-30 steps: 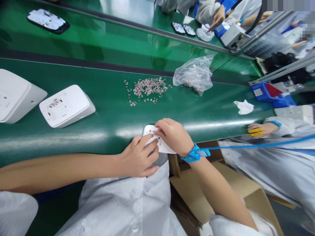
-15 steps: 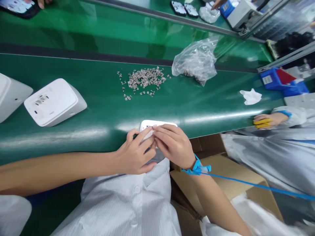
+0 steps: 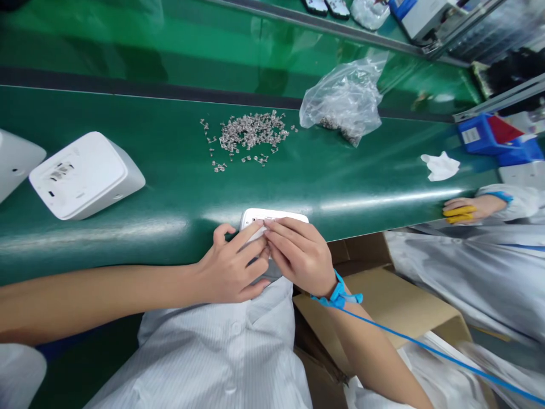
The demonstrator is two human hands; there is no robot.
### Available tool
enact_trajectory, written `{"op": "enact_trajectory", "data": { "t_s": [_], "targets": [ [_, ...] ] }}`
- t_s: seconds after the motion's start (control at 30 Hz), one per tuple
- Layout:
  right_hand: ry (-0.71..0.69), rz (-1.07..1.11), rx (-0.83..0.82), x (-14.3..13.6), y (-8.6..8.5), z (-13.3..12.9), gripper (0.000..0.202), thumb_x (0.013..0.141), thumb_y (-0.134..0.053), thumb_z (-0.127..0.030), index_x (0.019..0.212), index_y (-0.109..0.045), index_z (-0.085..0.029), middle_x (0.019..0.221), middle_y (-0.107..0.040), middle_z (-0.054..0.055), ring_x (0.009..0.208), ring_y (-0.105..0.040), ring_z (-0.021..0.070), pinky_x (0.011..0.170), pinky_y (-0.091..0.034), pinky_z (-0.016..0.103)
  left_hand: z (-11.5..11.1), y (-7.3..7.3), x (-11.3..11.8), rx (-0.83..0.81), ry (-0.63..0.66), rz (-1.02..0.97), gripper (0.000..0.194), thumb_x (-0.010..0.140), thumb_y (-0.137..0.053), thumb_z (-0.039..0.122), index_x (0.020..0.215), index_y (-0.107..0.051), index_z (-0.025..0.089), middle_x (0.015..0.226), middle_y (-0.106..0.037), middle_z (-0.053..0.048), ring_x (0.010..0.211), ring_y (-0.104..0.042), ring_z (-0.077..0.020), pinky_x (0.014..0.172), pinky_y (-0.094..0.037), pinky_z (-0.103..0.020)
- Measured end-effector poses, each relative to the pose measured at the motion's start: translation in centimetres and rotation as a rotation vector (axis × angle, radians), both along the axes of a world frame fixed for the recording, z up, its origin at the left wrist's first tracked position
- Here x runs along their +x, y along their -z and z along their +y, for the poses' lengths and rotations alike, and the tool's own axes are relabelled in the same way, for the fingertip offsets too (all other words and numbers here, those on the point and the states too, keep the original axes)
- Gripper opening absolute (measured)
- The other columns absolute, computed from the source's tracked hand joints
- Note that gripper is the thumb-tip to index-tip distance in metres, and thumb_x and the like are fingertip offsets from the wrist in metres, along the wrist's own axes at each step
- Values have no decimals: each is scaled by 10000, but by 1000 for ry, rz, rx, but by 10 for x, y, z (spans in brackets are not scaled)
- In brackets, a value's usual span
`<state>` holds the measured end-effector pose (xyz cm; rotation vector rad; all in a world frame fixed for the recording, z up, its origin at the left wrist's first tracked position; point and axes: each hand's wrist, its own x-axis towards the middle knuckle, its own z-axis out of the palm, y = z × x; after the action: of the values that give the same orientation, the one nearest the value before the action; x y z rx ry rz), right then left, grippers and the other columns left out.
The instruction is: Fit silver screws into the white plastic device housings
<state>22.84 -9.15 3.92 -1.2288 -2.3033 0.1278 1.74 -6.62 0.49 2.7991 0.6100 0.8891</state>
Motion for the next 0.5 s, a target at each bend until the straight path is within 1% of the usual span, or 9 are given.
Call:
{"op": "enact_trajectory", "data": {
  "t_s": [0.13, 0.23, 0.4, 0.5],
  "targets": [
    [-17, -17, 8, 1, 3, -1, 510, 925, -628, -84, 1402, -589, -260, 1263, -693, 45, 1169, -643, 286, 951, -587, 488, 1, -1, 1, -7, 0, -1, 277, 962, -486, 398, 989, -653, 178, 1143, -690, -116, 1349, -479, -377, 843, -300, -449],
    [-14, -12, 39, 2, 5, -2, 531, 909, -640, -65, 1408, -585, -238, 1295, -675, 64, 1176, -641, 288, 949, -592, 482, 1, -1, 1, -2, -7, -9, 280, 965, -478, 396, 984, -649, 175, 1140, -692, -114, 1343, -490, -375, 833, -301, -448],
    [-21, -20, 79, 2, 5, 0, 496, 912, -630, -73, 1382, -604, -228, 1298, -674, 62, 1150, -660, 282, 929, -608, 456, 1, 0, 2, 24, -3, -23, 260, 939, -525, 405, 960, -649, 178, 1134, -696, -105, 1317, -515, -383, 841, -299, -447],
    [-41, -33, 109, 3, 6, 1, 463, 907, -624, -68, 1357, -615, -178, 1283, -680, 92, 1151, -657, 285, 928, -607, 446, 0, 0, 3, 33, -1, -18, 241, 924, -543, 407, 940, -641, 188, 1135, -697, -103, 1302, -526, -384, 832, -301, -447]
  ]
}}
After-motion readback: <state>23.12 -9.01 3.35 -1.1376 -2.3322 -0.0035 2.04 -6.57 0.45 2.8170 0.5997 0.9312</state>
